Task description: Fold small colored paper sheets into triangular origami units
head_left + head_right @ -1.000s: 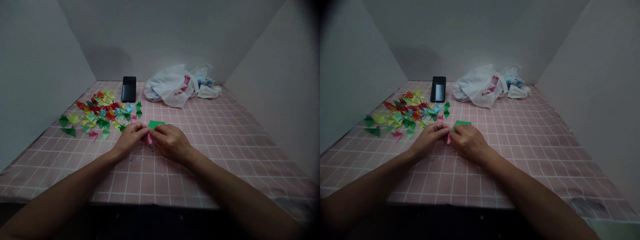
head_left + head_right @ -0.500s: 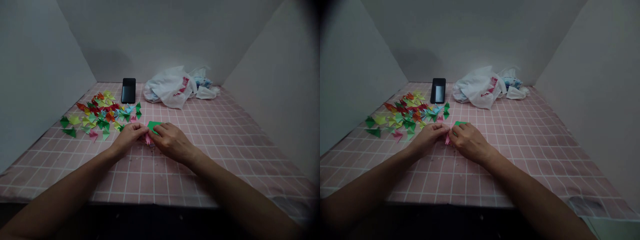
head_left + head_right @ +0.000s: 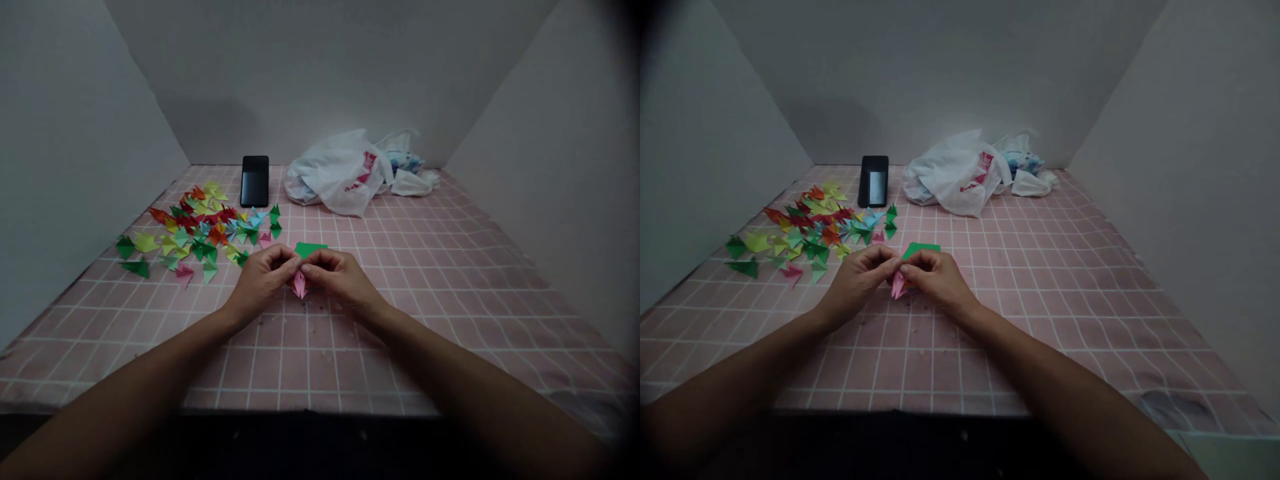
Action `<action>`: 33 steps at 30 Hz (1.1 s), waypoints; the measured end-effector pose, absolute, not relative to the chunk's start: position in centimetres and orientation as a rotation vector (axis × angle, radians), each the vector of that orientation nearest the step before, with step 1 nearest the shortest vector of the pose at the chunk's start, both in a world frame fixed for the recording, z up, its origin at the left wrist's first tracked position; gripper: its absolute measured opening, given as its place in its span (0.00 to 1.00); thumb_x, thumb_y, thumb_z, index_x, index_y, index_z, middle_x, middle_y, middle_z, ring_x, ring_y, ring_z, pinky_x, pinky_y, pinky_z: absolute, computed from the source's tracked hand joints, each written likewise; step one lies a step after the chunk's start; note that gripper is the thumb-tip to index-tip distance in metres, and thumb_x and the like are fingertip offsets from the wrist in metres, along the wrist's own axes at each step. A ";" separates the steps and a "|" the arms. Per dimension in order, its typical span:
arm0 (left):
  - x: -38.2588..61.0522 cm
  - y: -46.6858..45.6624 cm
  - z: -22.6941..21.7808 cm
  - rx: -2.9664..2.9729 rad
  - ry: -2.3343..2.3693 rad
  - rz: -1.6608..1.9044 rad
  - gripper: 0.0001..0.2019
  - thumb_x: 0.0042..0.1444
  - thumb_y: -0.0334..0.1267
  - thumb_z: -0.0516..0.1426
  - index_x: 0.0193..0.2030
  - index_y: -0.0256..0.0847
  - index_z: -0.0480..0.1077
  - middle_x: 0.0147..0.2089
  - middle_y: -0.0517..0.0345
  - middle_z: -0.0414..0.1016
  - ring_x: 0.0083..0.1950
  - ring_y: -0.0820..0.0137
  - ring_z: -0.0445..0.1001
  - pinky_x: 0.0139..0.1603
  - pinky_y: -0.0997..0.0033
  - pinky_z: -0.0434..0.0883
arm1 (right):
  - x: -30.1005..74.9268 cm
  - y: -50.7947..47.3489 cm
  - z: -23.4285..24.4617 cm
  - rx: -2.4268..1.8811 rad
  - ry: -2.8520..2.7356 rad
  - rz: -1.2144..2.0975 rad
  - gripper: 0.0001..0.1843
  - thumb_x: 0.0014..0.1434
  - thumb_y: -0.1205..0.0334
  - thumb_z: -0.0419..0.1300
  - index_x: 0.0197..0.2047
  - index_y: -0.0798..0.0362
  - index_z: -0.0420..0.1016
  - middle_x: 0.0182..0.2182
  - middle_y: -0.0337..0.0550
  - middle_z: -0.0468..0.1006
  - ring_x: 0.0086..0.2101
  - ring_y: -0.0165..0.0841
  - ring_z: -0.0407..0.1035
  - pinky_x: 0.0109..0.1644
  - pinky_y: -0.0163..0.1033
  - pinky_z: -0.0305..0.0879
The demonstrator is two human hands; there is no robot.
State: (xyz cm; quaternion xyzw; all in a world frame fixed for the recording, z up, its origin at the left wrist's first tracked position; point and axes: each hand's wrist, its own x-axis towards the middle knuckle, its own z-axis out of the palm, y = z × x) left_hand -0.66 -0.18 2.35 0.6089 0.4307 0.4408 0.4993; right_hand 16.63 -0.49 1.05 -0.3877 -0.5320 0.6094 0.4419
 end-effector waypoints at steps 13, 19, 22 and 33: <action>-0.3 -0.4 1.9 1.154 0.929 1.009 0.12 0.55 0.45 0.65 0.32 0.37 0.73 0.28 0.61 0.75 0.28 0.75 0.75 0.33 0.73 0.75 | 16.4 -0.7 1.0 -0.980 -1.120 1.599 0.13 0.49 0.56 0.72 0.26 0.53 0.73 0.24 0.34 0.74 0.26 0.27 0.68 0.34 0.36 0.65; -0.2 -0.4 1.9 1.051 0.904 0.967 0.14 0.51 0.45 0.67 0.31 0.36 0.73 0.27 0.60 0.75 0.27 0.74 0.74 0.33 0.71 0.76 | 16.5 -0.7 1.2 -0.955 -1.117 1.612 0.14 0.49 0.56 0.73 0.25 0.53 0.73 0.24 0.34 0.75 0.26 0.28 0.70 0.34 0.36 0.68; -0.2 -0.3 1.8 1.010 0.881 0.970 0.15 0.51 0.47 0.68 0.30 0.36 0.73 0.26 0.60 0.75 0.27 0.74 0.73 0.33 0.72 0.75 | 16.5 -0.7 1.3 -0.920 -1.107 1.633 0.15 0.48 0.55 0.73 0.26 0.53 0.72 0.24 0.34 0.75 0.26 0.27 0.69 0.35 0.36 0.69; -0.2 -0.3 1.7 1.007 0.876 0.957 0.15 0.51 0.46 0.68 0.30 0.36 0.73 0.26 0.60 0.75 0.26 0.73 0.74 0.33 0.71 0.76 | 16.6 -0.7 1.2 -0.911 -1.157 1.645 0.12 0.52 0.58 0.69 0.28 0.53 0.71 0.25 0.35 0.74 0.26 0.27 0.69 0.35 0.37 0.68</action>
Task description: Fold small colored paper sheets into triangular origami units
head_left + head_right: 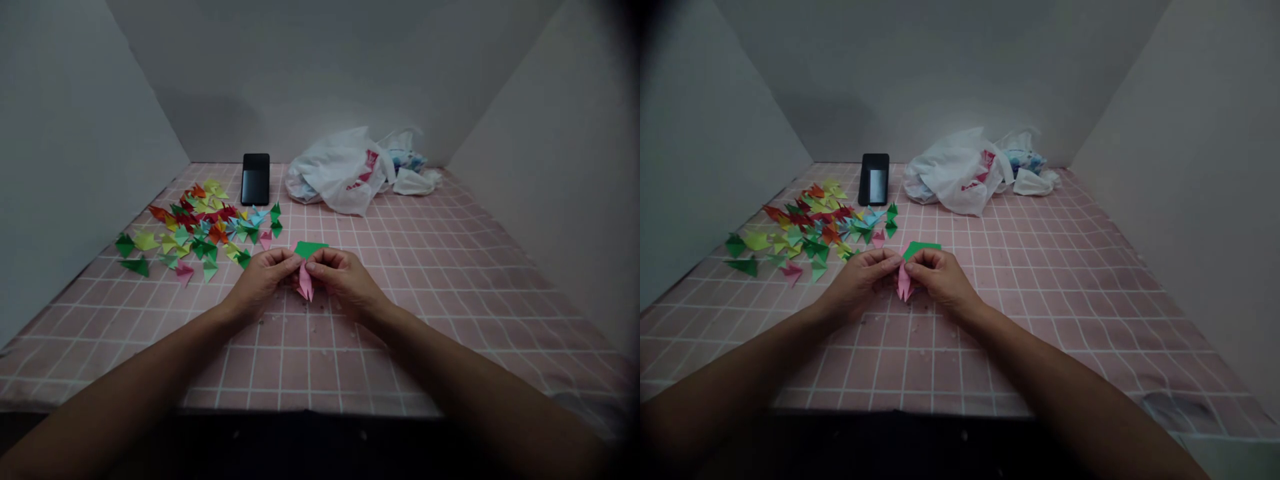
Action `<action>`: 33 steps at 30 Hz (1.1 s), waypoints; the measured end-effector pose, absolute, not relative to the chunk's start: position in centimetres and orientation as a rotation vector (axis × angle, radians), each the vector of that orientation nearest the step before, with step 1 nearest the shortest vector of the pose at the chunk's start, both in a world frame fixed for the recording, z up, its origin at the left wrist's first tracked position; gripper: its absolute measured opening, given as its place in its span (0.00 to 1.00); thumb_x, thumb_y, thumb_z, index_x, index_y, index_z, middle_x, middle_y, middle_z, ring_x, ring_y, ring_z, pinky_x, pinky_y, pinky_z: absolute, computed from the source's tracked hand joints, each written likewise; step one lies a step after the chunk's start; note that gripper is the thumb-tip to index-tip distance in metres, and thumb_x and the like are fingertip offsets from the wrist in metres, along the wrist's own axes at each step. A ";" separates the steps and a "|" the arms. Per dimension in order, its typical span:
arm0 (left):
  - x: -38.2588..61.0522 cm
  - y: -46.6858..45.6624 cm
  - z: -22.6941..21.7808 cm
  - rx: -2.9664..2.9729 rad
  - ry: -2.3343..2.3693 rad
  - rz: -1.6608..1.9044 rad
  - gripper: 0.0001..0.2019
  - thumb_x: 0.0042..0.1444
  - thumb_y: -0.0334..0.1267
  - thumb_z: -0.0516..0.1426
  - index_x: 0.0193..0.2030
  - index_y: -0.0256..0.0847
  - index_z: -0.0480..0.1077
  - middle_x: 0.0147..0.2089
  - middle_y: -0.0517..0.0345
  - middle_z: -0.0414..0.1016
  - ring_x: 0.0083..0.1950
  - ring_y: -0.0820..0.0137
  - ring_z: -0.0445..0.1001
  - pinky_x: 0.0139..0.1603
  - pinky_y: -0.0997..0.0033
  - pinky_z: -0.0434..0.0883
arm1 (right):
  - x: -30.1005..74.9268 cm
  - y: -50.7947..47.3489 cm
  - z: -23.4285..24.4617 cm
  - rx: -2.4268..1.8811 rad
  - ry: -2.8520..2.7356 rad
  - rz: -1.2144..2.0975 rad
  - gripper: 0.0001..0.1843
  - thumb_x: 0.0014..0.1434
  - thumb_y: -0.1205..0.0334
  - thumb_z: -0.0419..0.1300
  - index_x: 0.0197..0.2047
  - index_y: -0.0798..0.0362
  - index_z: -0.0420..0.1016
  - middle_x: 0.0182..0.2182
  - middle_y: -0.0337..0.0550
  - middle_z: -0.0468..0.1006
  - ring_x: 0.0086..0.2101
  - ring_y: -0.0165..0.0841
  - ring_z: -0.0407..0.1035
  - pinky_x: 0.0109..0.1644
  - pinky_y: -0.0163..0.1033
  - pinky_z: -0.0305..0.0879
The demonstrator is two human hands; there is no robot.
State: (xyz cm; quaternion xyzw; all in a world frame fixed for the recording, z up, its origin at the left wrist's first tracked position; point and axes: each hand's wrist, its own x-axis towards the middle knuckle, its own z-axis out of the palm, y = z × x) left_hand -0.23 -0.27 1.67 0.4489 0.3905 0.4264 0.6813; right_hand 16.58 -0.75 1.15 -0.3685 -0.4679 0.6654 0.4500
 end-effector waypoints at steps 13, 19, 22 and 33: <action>-0.1 -0.4 1.6 1.119 0.927 0.964 0.15 0.52 0.47 0.67 0.31 0.37 0.72 0.26 0.60 0.75 0.26 0.73 0.74 0.34 0.69 0.75 | 16.5 -0.9 1.1 -0.916 -1.155 1.645 0.13 0.53 0.56 0.69 0.28 0.52 0.71 0.24 0.34 0.74 0.25 0.27 0.69 0.34 0.36 0.69; 0.1 -0.7 1.9 1.321 1.047 1.060 0.12 0.55 0.44 0.63 0.29 0.37 0.73 0.25 0.61 0.74 0.26 0.74 0.73 0.30 0.73 0.71 | 16.2 -1.0 1.1 -0.894 -1.144 1.629 0.14 0.51 0.55 0.70 0.27 0.52 0.71 0.24 0.35 0.75 0.25 0.28 0.71 0.33 0.36 0.69; 0.3 -1.0 1.9 1.382 1.088 1.106 0.11 0.56 0.43 0.61 0.28 0.38 0.72 0.25 0.61 0.74 0.26 0.74 0.72 0.30 0.74 0.70 | 16.1 -1.1 1.2 -0.917 -1.178 1.570 0.13 0.52 0.56 0.69 0.26 0.52 0.70 0.23 0.34 0.74 0.25 0.28 0.70 0.32 0.36 0.68; -0.2 -0.7 2.2 1.448 1.022 1.038 0.10 0.56 0.43 0.62 0.31 0.38 0.72 0.26 0.60 0.74 0.27 0.73 0.72 0.30 0.74 0.70 | 16.3 -1.0 1.2 -0.885 -1.184 1.621 0.13 0.52 0.55 0.67 0.26 0.51 0.69 0.22 0.34 0.74 0.24 0.28 0.70 0.32 0.36 0.68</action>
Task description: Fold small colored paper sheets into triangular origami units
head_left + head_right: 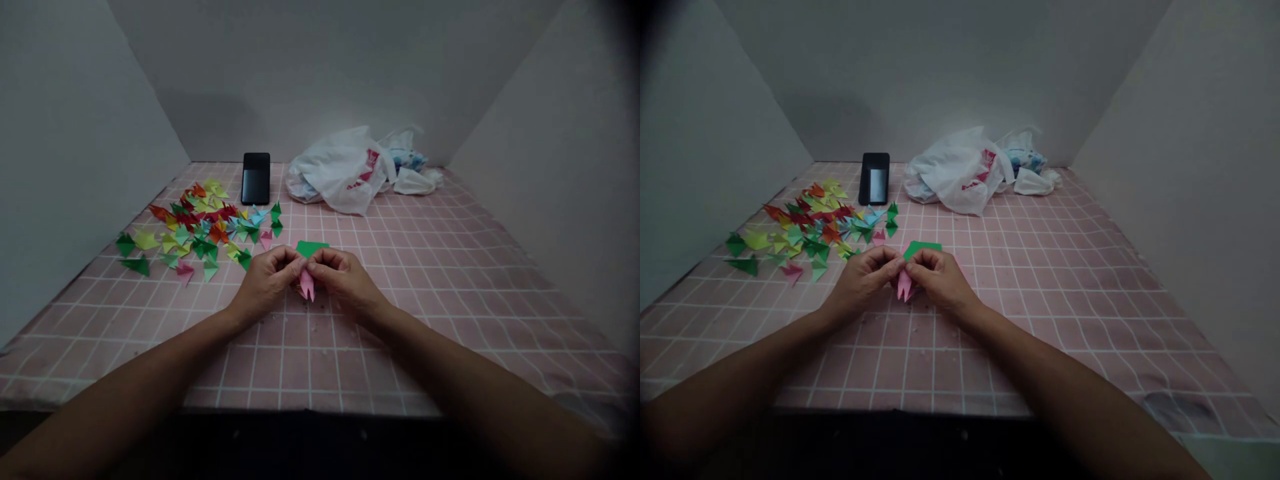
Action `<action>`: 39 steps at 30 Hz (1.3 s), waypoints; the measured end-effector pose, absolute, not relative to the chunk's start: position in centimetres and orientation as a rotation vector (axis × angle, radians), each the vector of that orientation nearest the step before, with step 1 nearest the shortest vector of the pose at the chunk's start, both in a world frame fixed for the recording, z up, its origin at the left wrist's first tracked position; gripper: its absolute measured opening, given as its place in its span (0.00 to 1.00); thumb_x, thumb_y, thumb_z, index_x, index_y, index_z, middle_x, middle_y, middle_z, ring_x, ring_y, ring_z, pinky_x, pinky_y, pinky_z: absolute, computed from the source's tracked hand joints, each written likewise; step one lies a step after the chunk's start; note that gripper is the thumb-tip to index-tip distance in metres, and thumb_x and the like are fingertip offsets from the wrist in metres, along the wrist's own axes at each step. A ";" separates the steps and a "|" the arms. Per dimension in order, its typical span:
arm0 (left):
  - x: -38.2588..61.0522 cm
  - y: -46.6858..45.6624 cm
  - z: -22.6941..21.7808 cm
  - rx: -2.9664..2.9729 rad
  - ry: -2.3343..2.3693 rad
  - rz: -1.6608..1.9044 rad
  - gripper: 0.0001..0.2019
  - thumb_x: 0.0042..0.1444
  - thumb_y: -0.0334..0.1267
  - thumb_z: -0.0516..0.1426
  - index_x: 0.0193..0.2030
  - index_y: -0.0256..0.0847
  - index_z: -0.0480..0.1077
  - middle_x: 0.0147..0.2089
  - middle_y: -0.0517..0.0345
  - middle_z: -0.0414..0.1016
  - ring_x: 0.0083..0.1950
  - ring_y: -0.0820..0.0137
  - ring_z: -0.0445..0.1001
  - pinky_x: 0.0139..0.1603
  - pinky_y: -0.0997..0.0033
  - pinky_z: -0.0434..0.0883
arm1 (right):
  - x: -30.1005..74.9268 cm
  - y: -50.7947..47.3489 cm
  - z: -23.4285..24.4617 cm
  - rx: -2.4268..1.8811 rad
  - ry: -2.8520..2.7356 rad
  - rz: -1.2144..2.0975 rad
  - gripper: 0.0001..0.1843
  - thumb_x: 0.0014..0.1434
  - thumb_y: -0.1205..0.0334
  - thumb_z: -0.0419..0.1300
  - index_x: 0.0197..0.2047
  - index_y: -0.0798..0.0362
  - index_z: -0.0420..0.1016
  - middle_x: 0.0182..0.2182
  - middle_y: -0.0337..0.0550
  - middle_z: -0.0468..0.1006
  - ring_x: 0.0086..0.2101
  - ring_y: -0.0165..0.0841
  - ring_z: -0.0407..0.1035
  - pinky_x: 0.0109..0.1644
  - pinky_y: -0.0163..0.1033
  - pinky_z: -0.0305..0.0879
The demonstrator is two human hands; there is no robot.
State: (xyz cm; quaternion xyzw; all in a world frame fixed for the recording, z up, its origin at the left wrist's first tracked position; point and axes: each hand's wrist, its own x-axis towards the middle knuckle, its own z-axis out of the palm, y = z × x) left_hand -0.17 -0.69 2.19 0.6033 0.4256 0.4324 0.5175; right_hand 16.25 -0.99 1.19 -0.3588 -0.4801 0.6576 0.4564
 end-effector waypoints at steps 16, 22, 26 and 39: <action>-0.5 -0.4 2.7 1.440 0.993 0.971 0.13 0.59 0.44 0.61 0.29 0.37 0.73 0.25 0.60 0.74 0.26 0.75 0.71 0.31 0.75 0.69 | 16.4 -0.9 1.5 -0.865 -1.192 1.670 0.11 0.54 0.58 0.66 0.26 0.51 0.68 0.21 0.34 0.75 0.21 0.27 0.68 0.28 0.34 0.66; -0.5 -0.5 2.9 1.456 1.025 0.974 0.11 0.56 0.42 0.62 0.28 0.37 0.73 0.25 0.61 0.73 0.26 0.76 0.70 0.30 0.76 0.69 | 16.4 -0.8 1.6 -0.904 -1.241 1.599 0.10 0.52 0.59 0.65 0.25 0.52 0.69 0.21 0.34 0.73 0.22 0.26 0.68 0.29 0.34 0.66; -0.4 -0.5 2.5 1.383 0.998 0.968 0.11 0.57 0.43 0.62 0.32 0.37 0.73 0.27 0.61 0.74 0.28 0.76 0.72 0.32 0.75 0.70 | 16.5 -0.8 1.5 -0.912 -1.225 1.569 0.11 0.52 0.58 0.66 0.26 0.52 0.69 0.22 0.33 0.73 0.22 0.26 0.68 0.29 0.35 0.66; -0.1 -0.5 1.8 1.301 0.954 0.956 0.15 0.50 0.41 0.68 0.39 0.37 0.71 0.31 0.61 0.75 0.32 0.74 0.73 0.35 0.73 0.72 | 16.1 -1.0 1.1 -0.993 -1.239 1.385 0.11 0.55 0.56 0.64 0.29 0.51 0.69 0.23 0.34 0.71 0.24 0.26 0.66 0.29 0.35 0.65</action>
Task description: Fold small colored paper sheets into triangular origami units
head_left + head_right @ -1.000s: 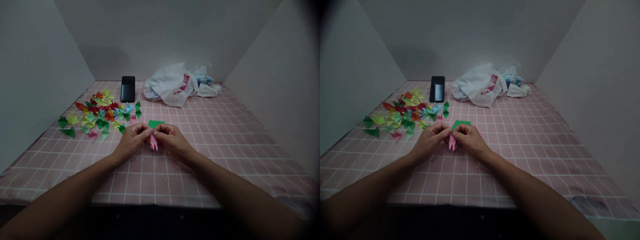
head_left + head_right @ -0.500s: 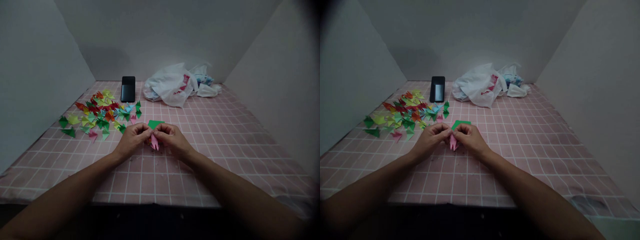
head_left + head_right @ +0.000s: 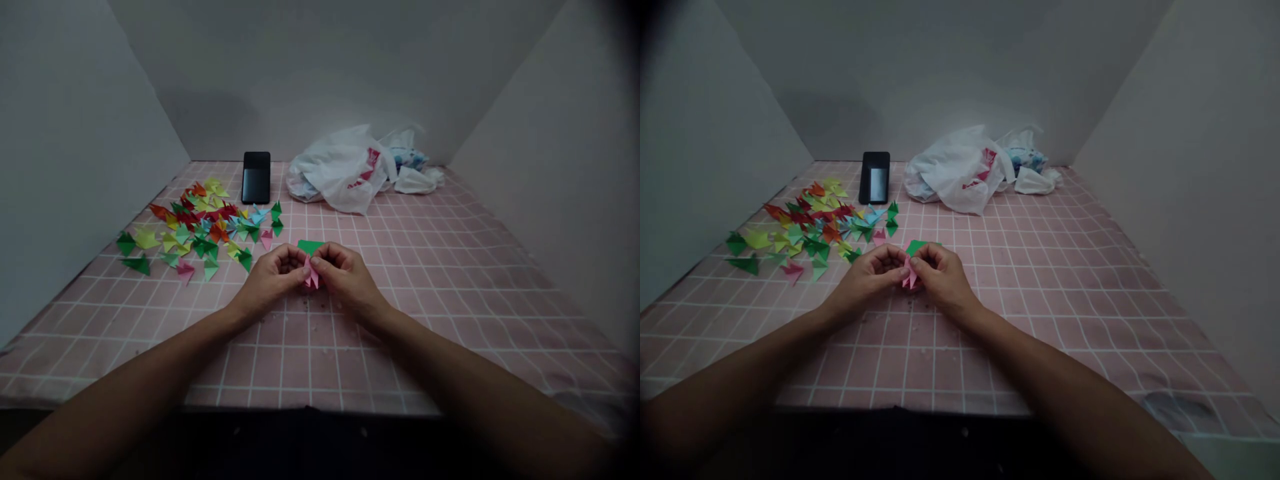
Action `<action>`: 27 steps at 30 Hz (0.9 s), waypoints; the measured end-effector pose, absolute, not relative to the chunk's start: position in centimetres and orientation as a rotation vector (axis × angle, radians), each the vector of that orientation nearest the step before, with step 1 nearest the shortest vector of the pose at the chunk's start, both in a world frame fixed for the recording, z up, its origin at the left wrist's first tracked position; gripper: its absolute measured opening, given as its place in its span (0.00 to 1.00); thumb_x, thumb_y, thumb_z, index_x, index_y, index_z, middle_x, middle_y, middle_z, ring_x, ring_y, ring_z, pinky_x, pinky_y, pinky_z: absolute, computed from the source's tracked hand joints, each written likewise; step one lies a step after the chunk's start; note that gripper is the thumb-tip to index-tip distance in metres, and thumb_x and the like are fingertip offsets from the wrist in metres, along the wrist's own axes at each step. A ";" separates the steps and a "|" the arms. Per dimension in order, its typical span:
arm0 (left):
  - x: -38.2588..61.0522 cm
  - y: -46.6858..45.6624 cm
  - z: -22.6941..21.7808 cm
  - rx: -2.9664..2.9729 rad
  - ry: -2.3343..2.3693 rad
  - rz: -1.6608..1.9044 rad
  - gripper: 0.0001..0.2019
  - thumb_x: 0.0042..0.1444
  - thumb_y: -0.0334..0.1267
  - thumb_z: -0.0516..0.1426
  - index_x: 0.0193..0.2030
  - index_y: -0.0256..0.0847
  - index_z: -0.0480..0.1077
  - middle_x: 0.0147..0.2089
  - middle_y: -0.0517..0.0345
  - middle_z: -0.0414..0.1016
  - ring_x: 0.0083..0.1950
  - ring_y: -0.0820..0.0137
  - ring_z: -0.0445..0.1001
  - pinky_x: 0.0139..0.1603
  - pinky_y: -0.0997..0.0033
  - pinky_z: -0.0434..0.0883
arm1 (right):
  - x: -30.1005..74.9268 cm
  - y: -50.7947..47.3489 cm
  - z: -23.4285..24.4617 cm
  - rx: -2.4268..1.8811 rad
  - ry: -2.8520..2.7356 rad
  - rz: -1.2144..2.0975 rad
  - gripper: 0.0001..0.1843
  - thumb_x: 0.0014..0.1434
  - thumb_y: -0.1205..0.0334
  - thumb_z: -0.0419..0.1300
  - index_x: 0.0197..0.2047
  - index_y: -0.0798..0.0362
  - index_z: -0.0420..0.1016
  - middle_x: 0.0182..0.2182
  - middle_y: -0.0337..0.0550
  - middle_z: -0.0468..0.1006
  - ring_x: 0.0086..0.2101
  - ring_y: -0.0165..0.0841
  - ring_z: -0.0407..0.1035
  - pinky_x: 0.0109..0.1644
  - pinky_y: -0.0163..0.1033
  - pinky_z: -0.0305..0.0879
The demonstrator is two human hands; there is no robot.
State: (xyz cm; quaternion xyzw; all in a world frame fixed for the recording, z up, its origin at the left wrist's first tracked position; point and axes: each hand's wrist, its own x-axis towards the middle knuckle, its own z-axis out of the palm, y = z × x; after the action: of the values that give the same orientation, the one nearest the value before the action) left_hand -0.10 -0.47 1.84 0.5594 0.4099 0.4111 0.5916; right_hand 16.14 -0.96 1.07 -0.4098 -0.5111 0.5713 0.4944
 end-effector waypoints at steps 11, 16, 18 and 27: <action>-0.1 -0.5 1.8 1.299 0.947 0.959 0.14 0.50 0.42 0.68 0.37 0.37 0.72 0.30 0.61 0.75 0.30 0.74 0.73 0.34 0.73 0.71 | 16.0 -1.1 1.0 -1.040 -1.261 1.294 0.11 0.55 0.56 0.63 0.28 0.52 0.68 0.24 0.33 0.69 0.25 0.27 0.64 0.31 0.36 0.61; -0.2 -0.6 1.9 1.301 0.941 0.965 0.13 0.54 0.44 0.66 0.35 0.37 0.72 0.29 0.60 0.76 0.29 0.74 0.75 0.33 0.73 0.72 | 16.1 -1.2 1.3 -1.055 -1.314 1.264 0.11 0.55 0.55 0.62 0.28 0.51 0.67 0.23 0.34 0.69 0.25 0.28 0.63 0.31 0.37 0.59; -0.2 -0.6 1.9 1.298 0.951 0.977 0.13 0.55 0.45 0.65 0.35 0.37 0.72 0.29 0.60 0.76 0.29 0.74 0.75 0.34 0.73 0.72 | 16.0 -1.2 1.3 -1.061 -1.332 1.241 0.11 0.55 0.55 0.62 0.28 0.51 0.68 0.24 0.34 0.69 0.26 0.28 0.62 0.31 0.37 0.58; -0.2 -0.7 2.0 1.293 0.989 0.986 0.09 0.55 0.41 0.64 0.33 0.37 0.72 0.27 0.61 0.75 0.29 0.75 0.73 0.33 0.73 0.70 | 15.7 -1.6 0.9 -1.054 -1.330 1.258 0.11 0.57 0.55 0.61 0.29 0.50 0.67 0.24 0.35 0.68 0.26 0.29 0.63 0.31 0.38 0.60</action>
State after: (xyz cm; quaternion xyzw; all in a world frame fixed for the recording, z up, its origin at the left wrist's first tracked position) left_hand -0.20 -0.67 1.99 0.5531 0.4231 0.4219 0.5805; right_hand 15.70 -1.62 0.86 -0.4344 -0.5479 0.5185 0.4922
